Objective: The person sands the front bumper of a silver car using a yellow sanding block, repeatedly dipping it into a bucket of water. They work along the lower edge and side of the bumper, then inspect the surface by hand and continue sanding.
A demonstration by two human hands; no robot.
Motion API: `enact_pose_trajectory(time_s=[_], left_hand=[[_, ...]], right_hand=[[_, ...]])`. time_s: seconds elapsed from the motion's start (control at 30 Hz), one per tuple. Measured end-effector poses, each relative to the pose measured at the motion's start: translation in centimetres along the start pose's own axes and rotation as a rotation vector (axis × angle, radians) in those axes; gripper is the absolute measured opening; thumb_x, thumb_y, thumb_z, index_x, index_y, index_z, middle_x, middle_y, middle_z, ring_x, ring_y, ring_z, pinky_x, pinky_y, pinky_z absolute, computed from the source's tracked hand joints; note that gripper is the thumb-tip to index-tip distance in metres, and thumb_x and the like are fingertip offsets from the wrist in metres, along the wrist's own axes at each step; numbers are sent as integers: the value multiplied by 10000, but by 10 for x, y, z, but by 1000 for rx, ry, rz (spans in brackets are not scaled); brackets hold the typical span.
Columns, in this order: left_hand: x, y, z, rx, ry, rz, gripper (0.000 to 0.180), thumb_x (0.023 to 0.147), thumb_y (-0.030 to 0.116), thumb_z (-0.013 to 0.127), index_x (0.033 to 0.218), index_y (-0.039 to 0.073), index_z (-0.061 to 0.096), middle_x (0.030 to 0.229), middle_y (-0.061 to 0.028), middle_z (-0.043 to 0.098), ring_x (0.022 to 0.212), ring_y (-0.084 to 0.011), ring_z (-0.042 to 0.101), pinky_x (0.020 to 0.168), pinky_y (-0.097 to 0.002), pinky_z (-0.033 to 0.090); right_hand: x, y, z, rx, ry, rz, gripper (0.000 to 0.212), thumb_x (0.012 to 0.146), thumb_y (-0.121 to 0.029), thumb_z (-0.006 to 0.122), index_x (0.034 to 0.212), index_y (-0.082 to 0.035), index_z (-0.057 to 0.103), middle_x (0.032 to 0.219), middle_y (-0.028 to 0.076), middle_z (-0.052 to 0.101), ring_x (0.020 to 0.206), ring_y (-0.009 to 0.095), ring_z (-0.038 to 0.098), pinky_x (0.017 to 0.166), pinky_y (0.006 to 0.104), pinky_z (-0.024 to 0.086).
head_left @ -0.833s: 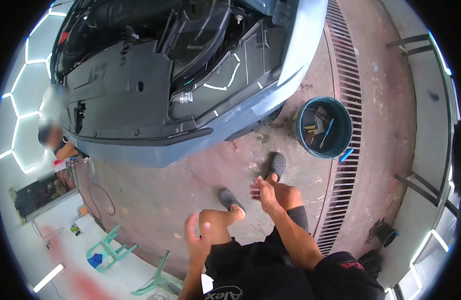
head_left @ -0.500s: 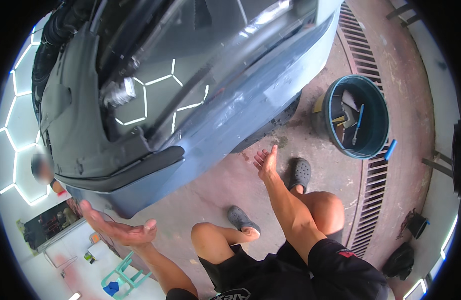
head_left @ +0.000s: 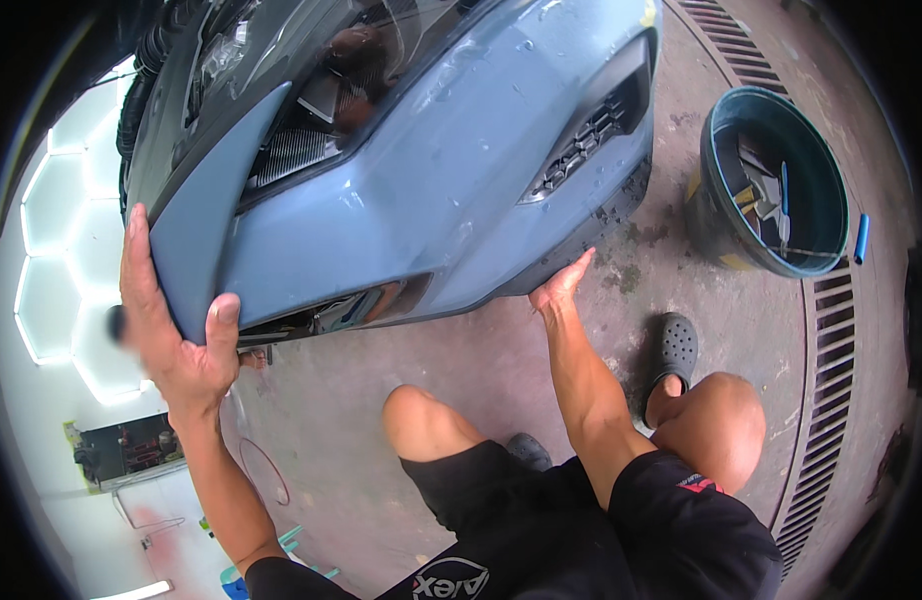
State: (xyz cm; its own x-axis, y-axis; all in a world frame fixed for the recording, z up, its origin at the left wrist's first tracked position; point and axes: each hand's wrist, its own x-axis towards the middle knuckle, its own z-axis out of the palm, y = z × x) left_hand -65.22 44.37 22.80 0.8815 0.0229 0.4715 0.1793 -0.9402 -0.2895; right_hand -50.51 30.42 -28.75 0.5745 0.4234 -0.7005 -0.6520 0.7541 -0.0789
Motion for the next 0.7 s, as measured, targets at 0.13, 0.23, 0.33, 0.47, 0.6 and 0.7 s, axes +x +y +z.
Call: enact_pose_trajectory(time_s=[0.13,0.23,0.33,0.47,0.6,0.7], left_hand=[[0,4,0,14,7,-9,877,989,469,737,1672,39,393,1678,-197,471,1529,-412,467,1267,-520,374],[0,9,-3,39,15,-37,875,967,451,774,1666,64,419,1660,-177,498,1519,-404,482,1261,-518,382],[-1,12,-1,36,32,-61,859,958,448,792,1650,69,452,1625,-184,536,1489,-409,514,1243,-509,407],[1,12,-1,38,74,-37,815,949,421,811,1615,63,507,1554,-198,601,1417,-406,582,1193,-492,465],[1,8,-1,40,100,-8,770,950,385,811,1587,48,541,1496,-217,638,1361,-405,625,1149,-486,501],[1,8,-2,30,87,-13,760,944,347,806,1584,35,541,1486,-228,639,1359,-407,623,1147,-485,497]], right_hand=[[-4,6,-2,-15,-56,-123,1152,953,-946,336,1745,-115,233,1798,121,268,1632,369,267,1329,566,197],[-21,15,11,-59,-28,-291,1210,929,-949,420,1735,-64,245,1784,137,298,1622,357,296,1330,521,227],[-30,13,15,-168,-2,-210,1257,915,-914,540,1717,9,249,1773,168,313,1607,348,337,1327,484,256],[-36,11,14,-196,18,-129,1295,895,-881,626,1680,89,279,1743,212,358,1583,356,390,1321,492,281],[-39,11,15,-224,76,-103,1303,895,-883,622,1662,117,296,1728,229,379,1581,361,396,1318,493,289],[-43,11,17,-217,61,-111,1289,908,-877,612,1658,123,301,1729,235,377,1580,363,400,1317,492,292]])
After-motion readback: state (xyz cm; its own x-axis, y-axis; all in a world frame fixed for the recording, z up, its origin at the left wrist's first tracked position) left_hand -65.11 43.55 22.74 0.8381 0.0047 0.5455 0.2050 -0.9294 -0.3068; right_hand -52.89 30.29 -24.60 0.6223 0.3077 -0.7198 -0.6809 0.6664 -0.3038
